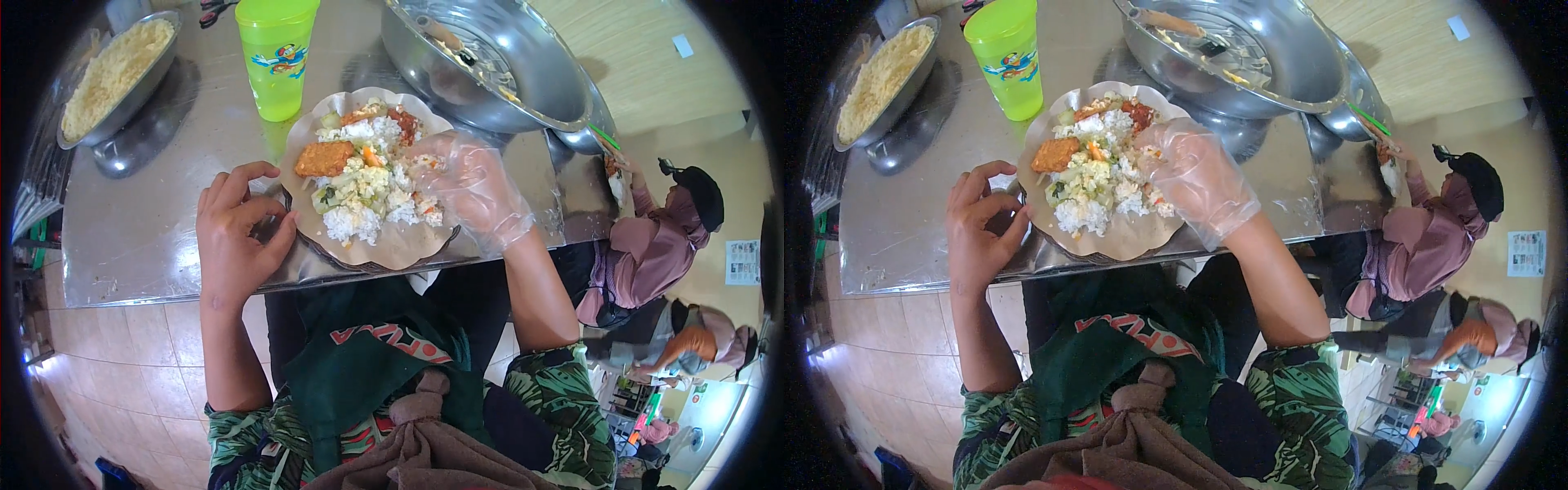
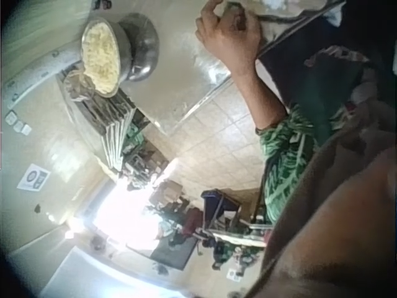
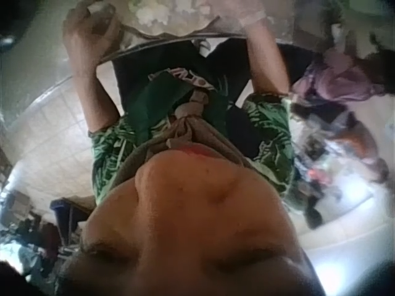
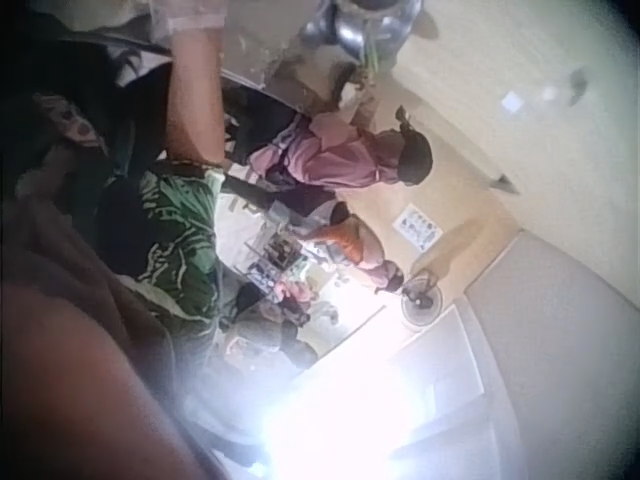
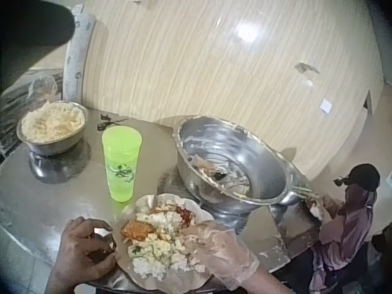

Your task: The recorder is assembling a plate of food including rice, vegetables, and tempeh at a stainless steel prep station.

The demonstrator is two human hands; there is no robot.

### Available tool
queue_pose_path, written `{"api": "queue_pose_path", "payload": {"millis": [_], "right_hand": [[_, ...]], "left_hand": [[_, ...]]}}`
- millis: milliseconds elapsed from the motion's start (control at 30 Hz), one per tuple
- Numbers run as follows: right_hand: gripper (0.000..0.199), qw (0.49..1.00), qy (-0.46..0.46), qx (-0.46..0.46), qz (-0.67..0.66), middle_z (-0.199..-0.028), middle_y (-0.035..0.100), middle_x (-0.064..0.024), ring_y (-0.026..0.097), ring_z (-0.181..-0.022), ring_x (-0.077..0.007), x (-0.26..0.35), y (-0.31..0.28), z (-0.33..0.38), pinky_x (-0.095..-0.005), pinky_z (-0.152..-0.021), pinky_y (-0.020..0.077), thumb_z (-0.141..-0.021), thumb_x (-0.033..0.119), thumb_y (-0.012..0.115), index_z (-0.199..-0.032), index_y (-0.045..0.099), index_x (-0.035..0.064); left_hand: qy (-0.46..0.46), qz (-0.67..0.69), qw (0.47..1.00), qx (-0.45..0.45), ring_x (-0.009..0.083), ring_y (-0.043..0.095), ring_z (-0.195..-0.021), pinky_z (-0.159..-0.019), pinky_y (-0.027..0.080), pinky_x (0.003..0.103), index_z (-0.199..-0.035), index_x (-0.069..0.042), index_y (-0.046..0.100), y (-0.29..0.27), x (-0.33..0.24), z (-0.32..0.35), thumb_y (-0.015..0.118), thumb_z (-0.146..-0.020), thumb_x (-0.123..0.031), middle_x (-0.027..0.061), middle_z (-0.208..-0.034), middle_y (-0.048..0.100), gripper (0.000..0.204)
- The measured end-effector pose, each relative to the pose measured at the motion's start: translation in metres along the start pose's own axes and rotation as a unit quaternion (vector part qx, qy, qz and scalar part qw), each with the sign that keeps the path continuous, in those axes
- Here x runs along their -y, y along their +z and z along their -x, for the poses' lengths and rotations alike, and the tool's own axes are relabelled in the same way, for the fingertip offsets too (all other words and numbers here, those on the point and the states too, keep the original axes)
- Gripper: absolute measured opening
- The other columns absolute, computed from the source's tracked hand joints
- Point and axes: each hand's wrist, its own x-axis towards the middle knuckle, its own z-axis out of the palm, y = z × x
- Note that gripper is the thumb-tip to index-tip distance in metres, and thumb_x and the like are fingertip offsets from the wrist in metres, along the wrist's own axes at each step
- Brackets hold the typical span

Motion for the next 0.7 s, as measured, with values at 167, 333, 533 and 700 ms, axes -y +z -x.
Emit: {"api": "queue_pose_path", "payload": {"millis": [167,333,533,700], "right_hand": [[0.036,0.992,-0.111,-0.024,0.062,-0.104,0.065,-0.0186,0.063,-0.093,-0.0292,0.003,-0.010,0.002,-0.0385,-0.088,0.0475,-0.082,0.012,0.063,-0.116,0.066,0.0005],[0.034,0.999,-0.033,-0.008,0.016,-0.099,0.066,-0.0171,0.064,-0.087,-0.0275,0.010,-0.008,0.005,-0.0352,-0.082,0.0498,-0.082,0.007,0.061,-0.115,0.067,-0.0004],[0.017,0.996,-0.043,-0.069,0.038,-0.094,0.066,-0.0202,0.065,-0.089,-0.0383,0.016,-0.009,0.004,-0.0425,-0.081,0.0522,-0.082,0.008,0.062,-0.097,0.068,0.0008],[0.010,0.980,-0.132,-0.101,0.113,-0.091,0.066,-0.0171,0.065,-0.086,-0.0364,0.016,-0.011,0.006,-0.0426,-0.076,0.0530,-0.081,0.008,0.065,-0.090,0.068,0.0047]], "left_hand": [[0.005,0.004,1.000,-0.003,0.0228,0.054,-0.083,-0.079,0.044,0.036,-0.070,-0.003,0.068,0.002,0.000,0.000,0.077,-0.066,-0.009,0.0045,-0.113,0.066,0.012],[0.014,0.001,1.000,-0.023,0.0212,0.056,-0.081,-0.076,0.042,0.036,-0.065,-0.007,0.067,0.002,-0.002,-0.002,0.077,-0.065,-0.010,0.0014,-0.108,0.066,0.011],[0.001,0.009,1.000,-0.002,0.0230,0.054,-0.082,-0.080,0.043,0.038,-0.070,-0.003,0.068,0.001,-0.002,-0.003,0.077,-0.066,-0.009,0.0050,-0.112,0.066,0.011],[-0.001,0.004,1.000,0.001,0.0242,0.056,-0.087,-0.082,0.044,0.038,-0.069,-0.003,0.065,-0.001,-0.004,-0.003,0.076,-0.067,-0.008,0.0063,-0.110,0.067,0.012]]}}
